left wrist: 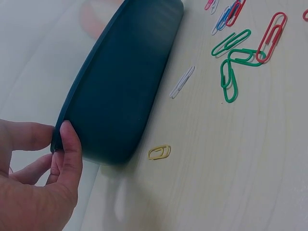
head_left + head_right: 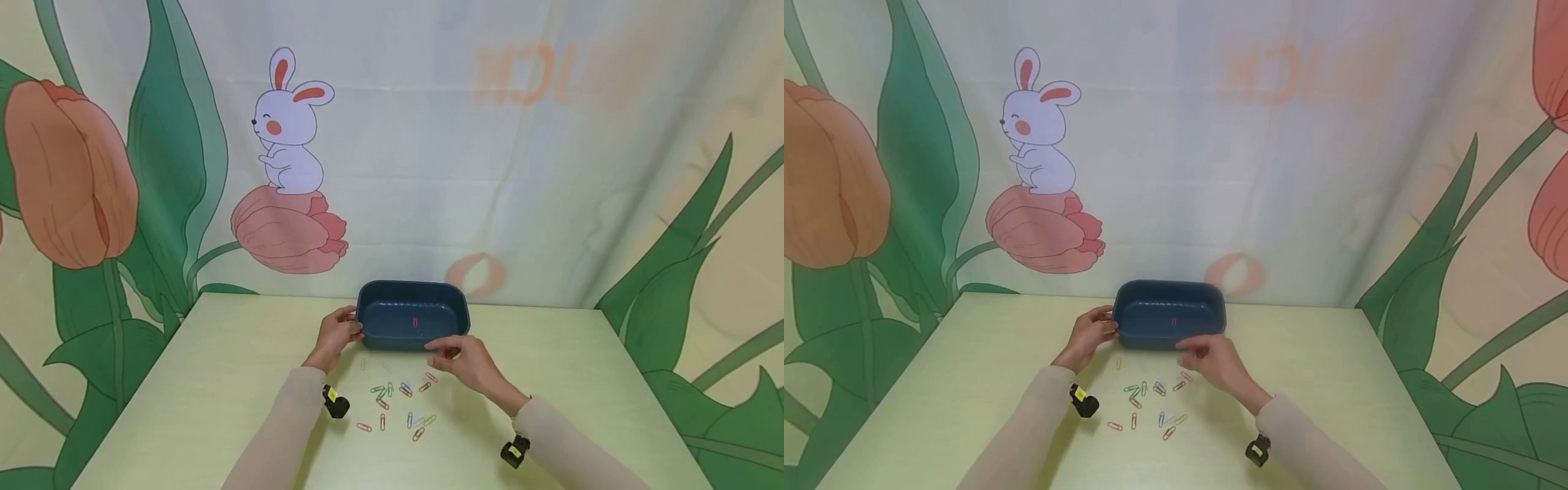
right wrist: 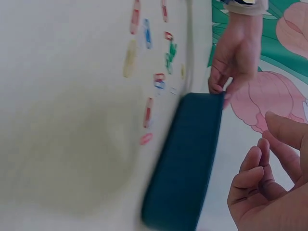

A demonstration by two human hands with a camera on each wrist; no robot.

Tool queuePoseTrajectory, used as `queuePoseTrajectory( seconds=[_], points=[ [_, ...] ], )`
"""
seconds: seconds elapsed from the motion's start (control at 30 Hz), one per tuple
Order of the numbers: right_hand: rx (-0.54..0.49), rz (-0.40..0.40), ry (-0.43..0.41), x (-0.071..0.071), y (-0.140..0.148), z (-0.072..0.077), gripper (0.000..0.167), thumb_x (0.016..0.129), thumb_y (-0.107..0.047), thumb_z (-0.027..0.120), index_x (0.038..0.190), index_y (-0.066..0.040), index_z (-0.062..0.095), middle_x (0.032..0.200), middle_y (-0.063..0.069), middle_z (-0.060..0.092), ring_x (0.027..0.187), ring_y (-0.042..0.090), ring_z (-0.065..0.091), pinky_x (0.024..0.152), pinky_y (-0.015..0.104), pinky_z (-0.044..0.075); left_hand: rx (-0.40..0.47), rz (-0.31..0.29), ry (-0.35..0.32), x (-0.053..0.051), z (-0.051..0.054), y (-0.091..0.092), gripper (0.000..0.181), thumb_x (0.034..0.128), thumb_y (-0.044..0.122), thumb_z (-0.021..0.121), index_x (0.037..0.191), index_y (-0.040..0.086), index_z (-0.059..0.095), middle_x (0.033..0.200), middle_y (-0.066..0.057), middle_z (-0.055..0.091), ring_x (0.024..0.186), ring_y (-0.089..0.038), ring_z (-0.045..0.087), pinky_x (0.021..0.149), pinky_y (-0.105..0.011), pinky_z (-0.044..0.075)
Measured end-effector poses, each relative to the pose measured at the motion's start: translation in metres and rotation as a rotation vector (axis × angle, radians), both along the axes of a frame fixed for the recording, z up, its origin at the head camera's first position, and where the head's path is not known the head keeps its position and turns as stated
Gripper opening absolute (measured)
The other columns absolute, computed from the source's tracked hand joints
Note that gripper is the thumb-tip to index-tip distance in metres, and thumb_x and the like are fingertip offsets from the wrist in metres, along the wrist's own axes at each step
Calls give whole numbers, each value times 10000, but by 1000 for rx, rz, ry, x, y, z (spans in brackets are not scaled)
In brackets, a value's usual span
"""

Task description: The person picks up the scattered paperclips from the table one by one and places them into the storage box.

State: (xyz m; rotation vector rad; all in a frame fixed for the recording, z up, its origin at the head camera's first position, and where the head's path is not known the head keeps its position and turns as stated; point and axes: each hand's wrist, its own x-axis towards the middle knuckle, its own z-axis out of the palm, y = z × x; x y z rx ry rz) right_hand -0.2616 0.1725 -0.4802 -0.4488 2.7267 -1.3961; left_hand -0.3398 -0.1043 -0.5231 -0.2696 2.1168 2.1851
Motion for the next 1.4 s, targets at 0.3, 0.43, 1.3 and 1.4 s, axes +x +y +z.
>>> queuePoseTrajectory(
  seconds=[0.3, 0.43, 1.3, 1.4],
  points=[
    [44, 43, 23, 9, 1, -24, 212, 803, -117, 794, 1012, -152, 781, 737, -43, 630, 706, 122, 555, 582, 218, 456, -5, -2, -14, 0, 3, 1, 535, 917, -24, 573, 1438, 42, 468, 1322, -228, 481, 1093, -364, 597, 789, -252, 576],
    [68, 73, 26, 12, 2, -35, 214, 808, -139, 794, 1019, -107, 776, 729, -56, 630, 675, 76, 538, 599, 204, 451, -9, 2, -9, 0, 4, 1, 522, 921, -22, 570, 1430, 44, 476, 1312, -230, 487, 1060, -344, 607, 779, -247, 575],
    [132, 157, -111, 21, 8, -69, 139, 733, -83, 837, 847, -138, 781, 679, -62, 637, 637, 51, 519, 577, 187, 424, -24, 1, -22, -1, 1, 2, 543, 925, -14, 567, 1451, 53, 450, 1309, -211, 495, 1107, -362, 589, 832, -275, 577],
    [151, 163, -109, 21, 9, -72, 131, 736, -83, 833, 842, -137, 776, 672, -80, 625, 630, 43, 516, 572, 185, 422, -23, 2, -21, -1, 0, 2, 542, 924, -17, 567, 1450, 50, 452, 1304, -213, 496, 1100, -359, 592, 826, -274, 577]
  ],
)
